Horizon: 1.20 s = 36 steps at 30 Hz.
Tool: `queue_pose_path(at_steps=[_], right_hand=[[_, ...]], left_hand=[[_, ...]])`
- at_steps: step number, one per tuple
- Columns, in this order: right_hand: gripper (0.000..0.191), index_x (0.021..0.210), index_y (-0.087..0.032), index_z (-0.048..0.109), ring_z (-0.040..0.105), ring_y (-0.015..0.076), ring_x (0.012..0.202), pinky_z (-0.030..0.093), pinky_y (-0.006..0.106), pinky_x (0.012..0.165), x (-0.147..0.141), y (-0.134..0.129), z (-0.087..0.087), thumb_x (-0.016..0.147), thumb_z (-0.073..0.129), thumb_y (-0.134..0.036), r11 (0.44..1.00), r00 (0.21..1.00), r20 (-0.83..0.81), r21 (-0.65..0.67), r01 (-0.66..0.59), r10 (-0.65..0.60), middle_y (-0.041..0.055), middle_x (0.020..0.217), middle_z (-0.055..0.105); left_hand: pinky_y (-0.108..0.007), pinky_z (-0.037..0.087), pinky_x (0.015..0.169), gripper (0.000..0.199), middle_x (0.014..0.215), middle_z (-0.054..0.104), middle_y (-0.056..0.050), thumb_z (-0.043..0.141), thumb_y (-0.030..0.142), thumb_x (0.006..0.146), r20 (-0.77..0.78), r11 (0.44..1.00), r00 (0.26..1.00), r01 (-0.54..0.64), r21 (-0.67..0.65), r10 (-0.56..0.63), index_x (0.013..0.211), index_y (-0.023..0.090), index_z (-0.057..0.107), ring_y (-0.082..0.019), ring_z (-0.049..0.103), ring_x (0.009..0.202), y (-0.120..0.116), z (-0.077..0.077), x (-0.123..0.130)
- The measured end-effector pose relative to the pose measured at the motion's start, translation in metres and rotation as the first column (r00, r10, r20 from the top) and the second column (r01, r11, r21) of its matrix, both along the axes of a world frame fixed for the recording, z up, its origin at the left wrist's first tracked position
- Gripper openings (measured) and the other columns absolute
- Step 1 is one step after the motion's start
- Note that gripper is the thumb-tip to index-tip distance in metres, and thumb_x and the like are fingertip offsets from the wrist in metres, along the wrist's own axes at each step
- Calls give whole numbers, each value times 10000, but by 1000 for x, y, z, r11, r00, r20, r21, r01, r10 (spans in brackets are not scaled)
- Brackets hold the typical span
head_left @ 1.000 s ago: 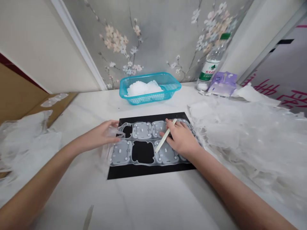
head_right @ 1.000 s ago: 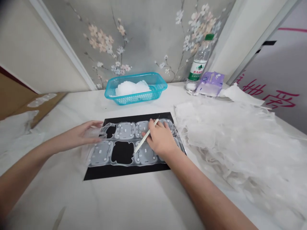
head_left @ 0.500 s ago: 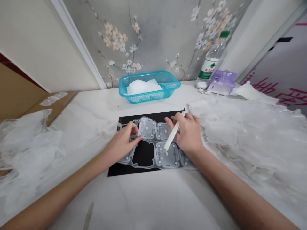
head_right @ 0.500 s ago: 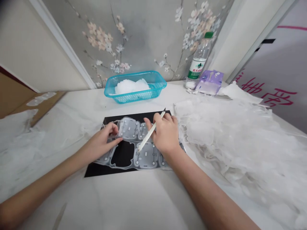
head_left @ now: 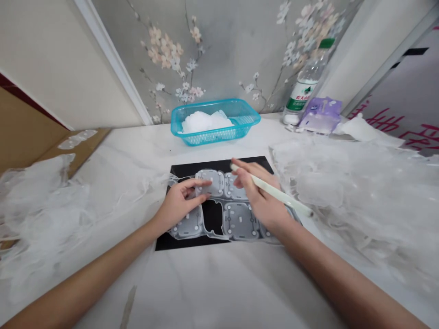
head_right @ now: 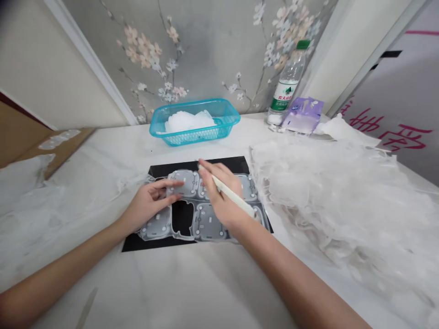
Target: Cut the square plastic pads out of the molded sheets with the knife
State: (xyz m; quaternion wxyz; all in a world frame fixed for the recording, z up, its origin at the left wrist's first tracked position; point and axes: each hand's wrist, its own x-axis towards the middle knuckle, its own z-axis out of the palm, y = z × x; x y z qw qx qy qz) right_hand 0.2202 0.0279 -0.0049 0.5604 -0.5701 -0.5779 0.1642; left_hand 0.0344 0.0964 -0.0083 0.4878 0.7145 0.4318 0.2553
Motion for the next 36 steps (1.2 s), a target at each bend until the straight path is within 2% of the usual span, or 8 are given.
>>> queue_pose_path(at_steps=[3, 5, 8, 11, 17, 25, 31, 36], right_hand=[[193, 964, -201, 692, 658, 144, 745, 541, 270, 661, -4, 3, -4, 818, 599, -285, 997, 994, -88, -44, -68, 64, 40, 886, 711], [133, 871, -192, 707, 669, 146, 727, 535, 248, 632, -7, 4, -7, 761, 658, -248, 995, 991, -109, -50, -85, 79, 30, 838, 727], [61, 764, -179, 700, 660, 129, 637, 512, 222, 572, -8, 2, -10, 744, 661, -220, 987, 985, -78, -28, -156, 153, 19, 736, 723], [70, 725, -174, 686, 638, 111, 596, 486, 207, 550, -9, 0, -8, 760, 629, -194, 971, 971, -3, -9, -241, 241, 13, 689, 709], [106, 722, -172, 666, 585, 82, 557, 444, 188, 541, -10, -2, -10, 790, 584, -167, 952, 946, 122, 22, -304, 300, -2, 648, 671], [125, 744, -161, 638, 593, 95, 606, 441, 191, 581, -9, 1, -18, 824, 542, -156, 931, 911, 243, 70, -359, 333, 21, 670, 655], [152, 804, -162, 627, 603, 121, 663, 436, 208, 598, -11, -3, -17, 860, 486, -154, 931, 866, 359, -29, -363, 348, 40, 716, 644], [188, 823, -146, 622, 587, 128, 654, 415, 213, 584, -12, -4, -17, 883, 445, -164, 934, 832, 437, -62, -353, 343, 49, 715, 619]], left_hand=[[-333, 500, 866, 375, 1118, 675, -76, 709, 327, 705, 17, 999, 999, 37, -19, -37, 1047, 179, 668, -236, 638, 976, 1, 1, -1], [-340, 490, 893, 370, 1135, 664, -83, 694, 309, 718, 24, 997, 997, 71, -15, -71, 1060, 173, 659, -238, 623, 1016, 2, 1, -1], [-350, 484, 910, 366, 1171, 637, -85, 661, 284, 745, 50, 994, 993, 105, -7, -105, 1093, 175, 635, -229, 611, 1037, 2, -1, -3], [-340, 478, 919, 361, 1182, 623, -78, 642, 262, 756, 73, 993, 990, 119, 10, -120, 1108, 185, 624, -217, 599, 1052, 1, -1, -5], [-330, 464, 923, 327, 1145, 628, -84, 626, 241, 758, 35, 987, 990, 136, 85, -139, 1080, 191, 638, -227, 564, 1102, 0, -1, -4], [-330, 419, 985, 319, 1147, 617, -96, 607, 203, 778, 10, 977, 984, 173, 121, -176, 1094, 163, 624, -217, 554, 1123, 1, -2, -5], [-315, 434, 964, 307, 1118, 620, -98, 597, 193, 785, 0, 969, 984, 178, 171, -181, 1089, 160, 628, -208, 570, 1092, -1, -4, -6], [-314, 439, 957, 289, 1099, 628, -90, 591, 185, 788, 0, 958, 983, 181, 220, -186, 1073, 174, 640, -209, 575, 1081, -1, -4, -5]])
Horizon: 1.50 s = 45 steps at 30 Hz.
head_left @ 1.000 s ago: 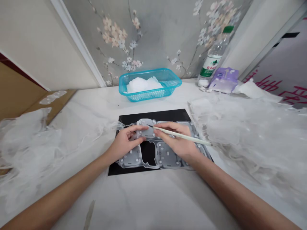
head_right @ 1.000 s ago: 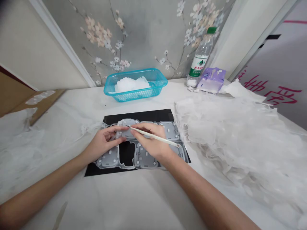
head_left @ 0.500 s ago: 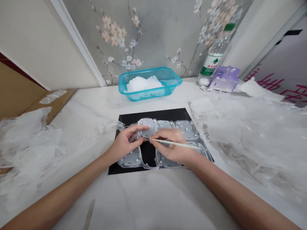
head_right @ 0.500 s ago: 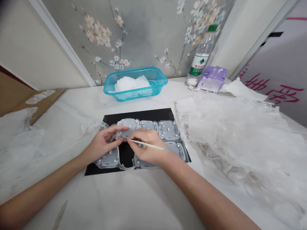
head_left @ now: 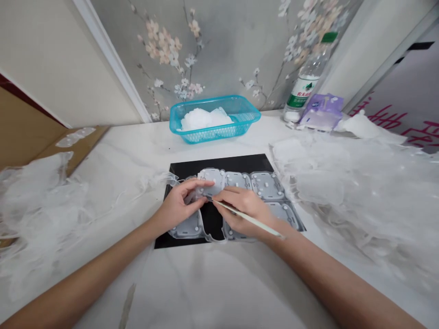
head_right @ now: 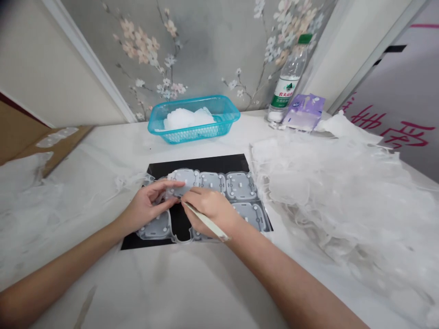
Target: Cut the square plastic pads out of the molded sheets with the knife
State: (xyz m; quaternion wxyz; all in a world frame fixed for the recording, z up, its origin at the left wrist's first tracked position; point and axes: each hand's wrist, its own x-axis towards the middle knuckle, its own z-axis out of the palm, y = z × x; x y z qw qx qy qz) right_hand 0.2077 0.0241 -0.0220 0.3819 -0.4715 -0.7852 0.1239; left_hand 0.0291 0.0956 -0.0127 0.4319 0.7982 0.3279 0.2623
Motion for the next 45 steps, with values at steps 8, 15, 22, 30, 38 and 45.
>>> queue_pose_path(at_steps=[8, 15, 22, 30, 38, 45], right_hand=[[181, 815, -141, 615, 592, 125, 669, 424, 211, 615, -4, -1, 0, 883, 449, -170, 994, 996, -90, -107, 2, -12, 55, 735, 626], [193, 770, -137, 603, 568, 127, 652, 409, 217, 600, -4, 1, -1, 875, 442, -154, 991, 1000, -28, -131, -1, -2, 50, 713, 611], [149, 749, -144, 592, 533, 91, 613, 378, 192, 586, 9, -1, 10, 848, 481, -134, 993, 995, -76, -98, -71, 63, 15, 676, 592], [207, 772, -152, 562, 505, 123, 614, 338, 238, 564, 9, 0, 10, 888, 392, -169, 991, 976, 201, -125, -56, 80, 35, 711, 576], [188, 740, -174, 504, 434, 109, 570, 287, 240, 524, 13, 2, 12, 881, 380, -155, 987, 954, 280, -145, -66, 105, 23, 705, 529], [182, 670, -182, 428, 376, 93, 546, 257, 227, 509, 19, 3, 19, 840, 428, -120, 967, 955, 248, -232, -105, 164, -3, 659, 455]], left_hand=[[-311, 440, 944, 293, 1083, 633, -78, 585, 181, 801, 11, 1000, 1000, 23, 9, -23, 1088, 194, 645, -204, 582, 1060, 1, 0, -1], [-269, 429, 943, 317, 1077, 617, -64, 584, 166, 808, 21, 997, 997, 78, -17, -78, 1119, 201, 631, -178, 573, 1066, 0, -2, -2], [-273, 443, 905, 337, 1113, 608, -69, 598, 169, 796, 20, 997, 999, 34, -73, -33, 1132, 193, 620, -188, 566, 1079, -2, -1, 0], [-278, 452, 892, 353, 1115, 602, -69, 589, 162, 797, 11, 996, 999, 48, -71, -47, 1148, 198, 614, -198, 557, 1081, -1, -1, -1], [-298, 460, 898, 356, 1114, 611, -78, 591, 167, 794, 14, 998, 999, 38, -48, -37, 1147, 202, 621, -209, 564, 1076, -2, -3, -1], [-323, 449, 939, 358, 1132, 628, -79, 606, 163, 774, 9, 999, 1000, 30, -38, -30, 1128, 206, 637, -221, 565, 1095, -3, 1, 0]])
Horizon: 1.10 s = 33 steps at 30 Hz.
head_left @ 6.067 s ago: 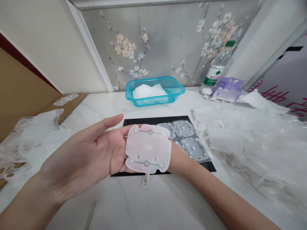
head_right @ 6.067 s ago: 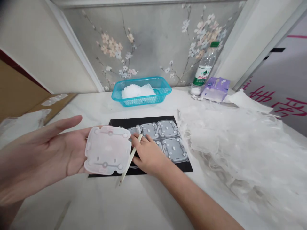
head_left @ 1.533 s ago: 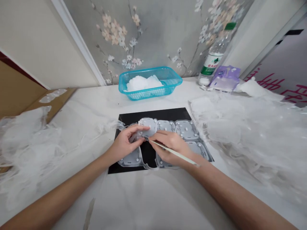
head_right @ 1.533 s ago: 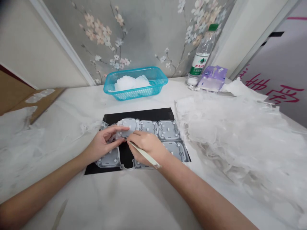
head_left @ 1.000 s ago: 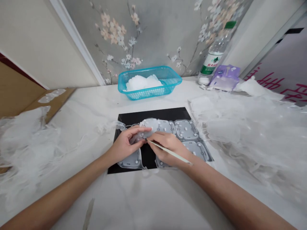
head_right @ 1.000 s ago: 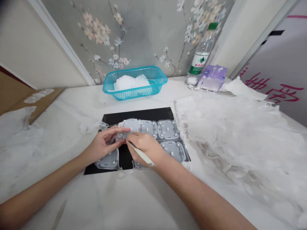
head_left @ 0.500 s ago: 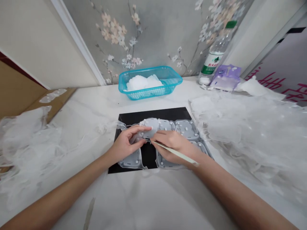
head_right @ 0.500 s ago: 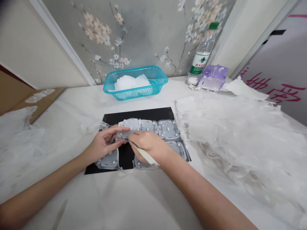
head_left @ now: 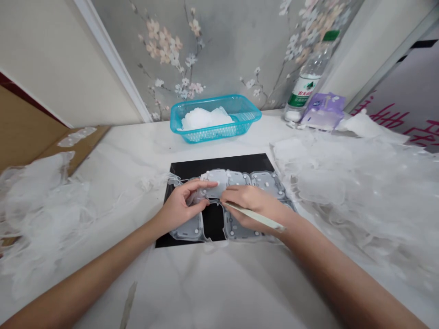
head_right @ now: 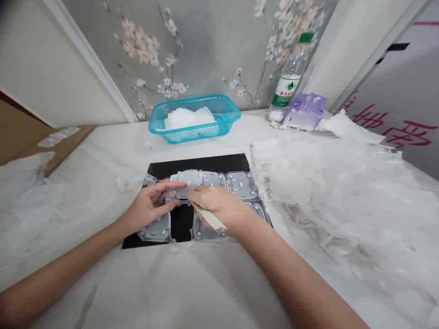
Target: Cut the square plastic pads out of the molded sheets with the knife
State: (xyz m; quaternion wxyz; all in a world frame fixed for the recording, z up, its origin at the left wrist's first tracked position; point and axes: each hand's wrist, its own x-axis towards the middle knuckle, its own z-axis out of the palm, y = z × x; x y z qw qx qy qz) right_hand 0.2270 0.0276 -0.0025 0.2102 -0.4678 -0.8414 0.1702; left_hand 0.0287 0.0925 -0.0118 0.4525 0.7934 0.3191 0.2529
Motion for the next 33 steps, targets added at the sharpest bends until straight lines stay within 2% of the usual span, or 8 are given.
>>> queue_pose_path(at_steps=[9, 13, 15, 17, 19, 21, 25, 33], right_hand=[[222, 609, -186, 336, 296, 65, 475, 186, 222, 463, 8, -1, 4, 736, 467, -60, 999, 999, -17, -17, 50, -51, -39, 591, 383], [209, 591, -182, 370, 331, 65, 488, 218, 208, 464, 9, -2, 8, 714, 475, -50, 999, 989, -140, -38, 34, -39, -45, 565, 395], [188, 590, -180, 418, 345, 63, 481, 247, 198, 458, 6, -4, 10, 725, 489, -71, 994, 956, -280, -93, 64, -87, -50, 538, 411], [155, 612, -178, 476, 371, 65, 477, 281, 192, 454, 0, -5, 9, 752, 507, -119, 981, 880, -437, -141, 136, -185, -48, 532, 450], [136, 636, -174, 514, 408, 71, 494, 313, 192, 466, -7, -7, 7, 771, 519, -158, 965, 793, -549, -141, 223, -263, -39, 551, 492], [138, 640, -174, 525, 426, 72, 507, 328, 189, 481, -16, -9, 3, 777, 521, -162, 956, 754, -591, -115, 272, -285, -36, 559, 503], [144, 646, -175, 522, 385, 64, 478, 308, 184, 462, -26, -11, -3, 790, 513, -166, 962, 761, -593, -96, 256, -262, -43, 544, 476], [144, 662, -179, 512, 388, 69, 479, 305, 194, 473, -24, -10, -4, 805, 497, -165, 974, 794, -568, -69, 215, -215, -45, 547, 463]], left_hand=[[-307, 441, 928, 349, 1137, 629, -76, 619, 166, 767, 18, 999, 999, -34, -27, 35, 1114, 195, 639, -206, 576, 1063, 0, -1, 1], [-303, 441, 936, 352, 1151, 626, -77, 628, 165, 760, 37, 997, 998, -45, -63, 47, 1110, 190, 637, -204, 568, 1079, 0, -1, 1], [-293, 448, 931, 367, 1167, 619, -77, 632, 171, 761, 56, 994, 997, -49, -97, 55, 1127, 190, 625, -198, 568, 1085, 0, 0, 1], [-289, 452, 933, 383, 1179, 608, -77, 642, 186, 759, 72, 991, 996, -51, -121, 60, 1141, 190, 616, -195, 566, 1091, -1, 0, 2], [-299, 450, 944, 388, 1166, 604, -78, 653, 205, 757, 83, 992, 995, -51, -113, 61, 1142, 190, 619, -201, 563, 1095, -2, -1, 2], [-307, 446, 955, 384, 1138, 602, -78, 652, 215, 761, 93, 995, 994, -51, -84, 58, 1144, 196, 625, -206, 560, 1095, -3, -2, 2], [-289, 455, 938, 385, 1084, 591, -63, 628, 210, 790, 103, 998, 994, -30, -50, 35, 1174, 224, 613, -189, 568, 1065, -4, -4, 2], [-259, 463, 898, 388, 1070, 577, -57, 608, 193, 801, 91, 1000, 996, -7, -26, 10, 1187, 234, 608, -178, 565, 1054, -5, -3, 2]])
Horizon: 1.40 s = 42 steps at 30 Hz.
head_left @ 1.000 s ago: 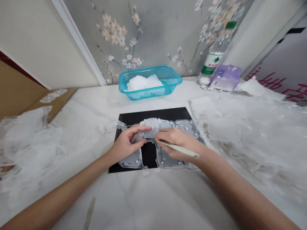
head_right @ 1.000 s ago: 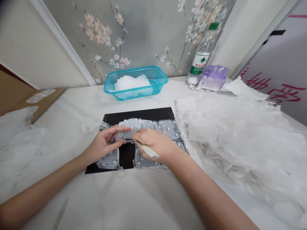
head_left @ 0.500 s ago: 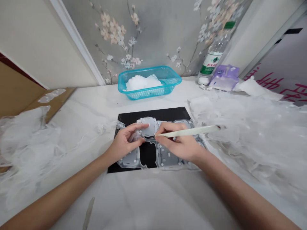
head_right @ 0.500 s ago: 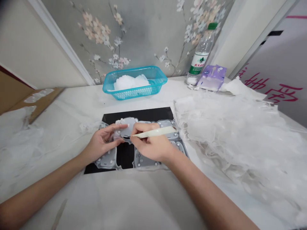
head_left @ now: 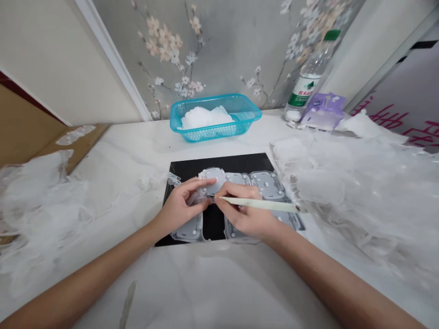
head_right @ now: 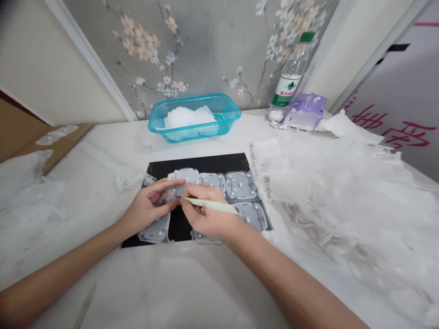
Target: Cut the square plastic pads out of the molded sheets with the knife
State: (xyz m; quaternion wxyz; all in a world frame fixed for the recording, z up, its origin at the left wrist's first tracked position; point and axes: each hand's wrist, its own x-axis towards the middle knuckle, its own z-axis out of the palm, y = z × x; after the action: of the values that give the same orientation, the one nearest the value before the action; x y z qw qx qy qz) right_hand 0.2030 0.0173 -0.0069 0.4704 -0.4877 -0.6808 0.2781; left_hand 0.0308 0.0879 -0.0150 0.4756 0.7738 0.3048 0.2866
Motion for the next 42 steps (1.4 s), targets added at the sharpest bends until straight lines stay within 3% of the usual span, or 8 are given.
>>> queue_pose_path(at_steps=[5, 13, 20, 23, 30, 42], right_hand=[[153, 659, -183, 498, 397, 74, 482, 310, 202, 488, -1, -1, -2, 809, 479, -158, 997, 998, 65, 70, 11, -16, -43, 545, 455], [161, 665, -189, 452, 401, 84, 513, 316, 203, 516, -3, -1, -3, 818, 442, -139, 994, 993, 120, 110, -2, -11, -39, 561, 426], [164, 660, -198, 399, 418, 105, 530, 313, 226, 512, -11, 0, -13, 798, 400, -111, 995, 950, 307, 96, 31, -60, -10, 613, 441], [164, 656, -197, 402, 425, 104, 527, 318, 221, 513, -9, -1, -13, 793, 405, -108, 994, 959, 279, 111, 22, -52, -11, 596, 445], [176, 644, -189, 458, 407, 74, 481, 320, 195, 501, -4, -7, -5, 803, 459, -113, 964, 994, 19, 246, 97, -105, -45, 544, 438], [160, 678, -188, 440, 449, 101, 573, 348, 211, 562, 1, 0, -5, 821, 416, -120, 985, 988, 147, 157, -68, 45, -13, 626, 468]], left_hand=[[-246, 487, 829, 386, 1069, 591, -64, 608, 207, 797, -36, 1000, 999, -12, 8, 12, 1182, 226, 612, -186, 577, 1032, -1, 1, 1], [-273, 470, 901, 383, 1119, 610, -66, 610, 178, 788, -35, 1000, 999, 6, 18, -5, 1167, 234, 622, -197, 576, 1072, 0, 1, -1], [-234, 490, 809, 405, 1100, 616, -61, 590, 113, 773, -15, 997, 997, 71, 10, -71, 1158, 231, 629, -169, 601, 998, -4, 3, 2], [-238, 482, 844, 431, 1137, 608, -65, 593, 98, 759, 9, 998, 998, 66, -21, -66, 1172, 217, 617, -171, 589, 1033, -6, 2, 4], [-260, 459, 887, 418, 1183, 589, -68, 620, 144, 776, 21, 996, 998, 57, -66, -56, 1187, 219, 600, -190, 548, 1106, -4, -1, 2], [-243, 473, 789, 411, 1066, 601, -68, 593, 132, 769, -20, 995, 995, 94, -17, -95, 1175, 200, 605, -160, 581, 950, -5, 1, 4]])
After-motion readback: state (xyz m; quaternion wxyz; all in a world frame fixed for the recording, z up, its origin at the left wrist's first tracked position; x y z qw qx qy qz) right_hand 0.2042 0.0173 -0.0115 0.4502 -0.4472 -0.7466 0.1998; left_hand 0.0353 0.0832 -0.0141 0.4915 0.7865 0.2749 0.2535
